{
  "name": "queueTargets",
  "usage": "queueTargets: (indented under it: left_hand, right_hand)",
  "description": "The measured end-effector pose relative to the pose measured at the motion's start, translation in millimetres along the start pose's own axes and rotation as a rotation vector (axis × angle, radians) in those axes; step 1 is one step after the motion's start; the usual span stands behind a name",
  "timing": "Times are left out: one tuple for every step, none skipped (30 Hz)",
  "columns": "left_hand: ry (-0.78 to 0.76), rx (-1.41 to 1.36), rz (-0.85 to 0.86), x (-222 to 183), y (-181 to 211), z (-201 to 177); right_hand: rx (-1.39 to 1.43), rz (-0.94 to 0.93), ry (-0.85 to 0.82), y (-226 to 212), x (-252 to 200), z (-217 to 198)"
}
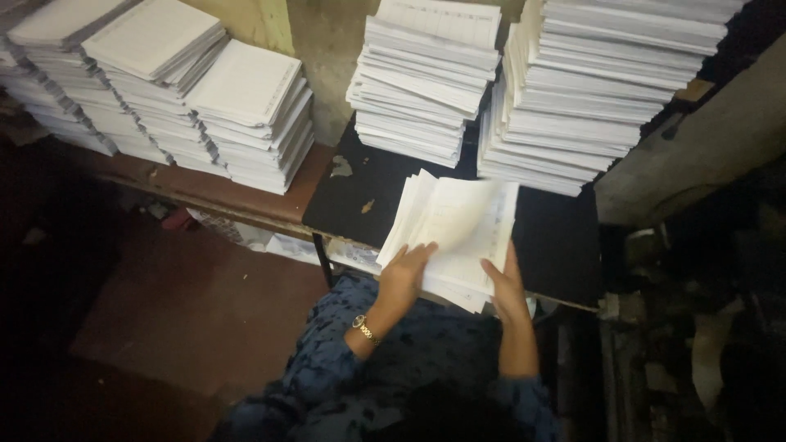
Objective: The person is flipping through a stack of printed papers, likely counting them or checking for print quality.
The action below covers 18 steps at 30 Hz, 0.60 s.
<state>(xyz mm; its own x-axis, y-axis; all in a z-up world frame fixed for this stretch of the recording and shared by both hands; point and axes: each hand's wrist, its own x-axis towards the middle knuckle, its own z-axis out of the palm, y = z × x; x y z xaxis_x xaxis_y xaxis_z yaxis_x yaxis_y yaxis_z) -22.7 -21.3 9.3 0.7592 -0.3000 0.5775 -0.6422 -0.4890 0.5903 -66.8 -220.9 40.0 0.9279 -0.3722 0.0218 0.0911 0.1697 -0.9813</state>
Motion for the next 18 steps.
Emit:
queueTargets:
  left_hand:
    - [0.007,0.003,0.004,-7.4,-15.6,9.1]
    - [0.124,-0.114,-0.081,-13.7,-31.2,19.5]
    - [0.239,-0.232,-0.164,-19.4,-47.4,30.7]
    - [0.239,-0.23,-0.168,-18.5,-55.3,33.2]
    - [0.283,-0.18,-0.122,-17.4,-63.7,36.3]
    - [0.32,-0.129,-0.082,-21.8,-70.9,38.7]
    - [0.312,-0.127,-0.091,-14.5,-42.7,13.5]
    - [0.248,-0.114,0.0,-1.7,-15.6,-10.6]
    - [0.183,-0.102,0.092,11.2,11.8,-35.0]
    - [0.184,-0.106,0.101,6.9,-0.9,-24.0]
    - [-0.016,0.043,0.074,2.8,-13.5,-13.3]
    - [-0.216,0.193,0.039,-3.9,-25.6,-3.5]
    - [-0.216,0.192,0.043,2.0,-21.7,-8.5]
    - [-0.249,0.184,0.036,2.3,-16.5,-12.7]
    - [-0.281,0.175,0.029,2.3,-11.5,-17.1]
    - [-0.278,0.176,0.025,2.7,-11.6,-18.1]
    - [-0.286,0.112,-0.006,3.1,-11.3,-19.6]
    - [-0.291,0.051,-0.036,5.1,-12.0,-21.6]
  right_hand:
    - [0.001,-0.007,-0.005,-0.1,-1.1,-6.8]
    - [0.049,-0.02,0.022,-0.2,-1.1,-14.5]
    - [0.098,-0.033,0.049,0.0,-0.3,-22.4]
    - [0.098,-0.029,0.048,-6.4,-2.2,-33.0]
    - [0.118,-0.067,0.072,-12.4,-3.2,-43.8]
    - [0.138,-0.098,0.101,-16.5,-9.1,-55.3]
    - [0.137,-0.086,0.105,-32.9,-18.3,-55.1]
    - [0.122,-0.155,0.097,-50.7,-24.1,-54.5]
    - [0.106,-0.224,0.09,-68.8,-30.2,-53.9]
    - [0.107,-0.233,0.095,-85.2,-35.4,-45.5]
    - [0.074,-0.253,0.068,-101.7,-40.8,-36.8]
    - [0.039,-0.267,0.038,-117.7,-47.7,-27.7]
    - [0.04,-0.269,0.041,-111.6,-40.5,-24.6]
    - [0.032,-0.265,0.027,-104.4,-35.5,-22.7]
    - [0.024,-0.26,0.014,-96.9,-30.8,-20.5]
    - [0.023,-0.259,0.009,-80.3,-18.1,-18.6]
    - [0.025,-0.236,-0.013,-64.1,-5.8,-16.5]
    - [0.03,-0.216,-0.037,-47.9,8.2,-13.3]
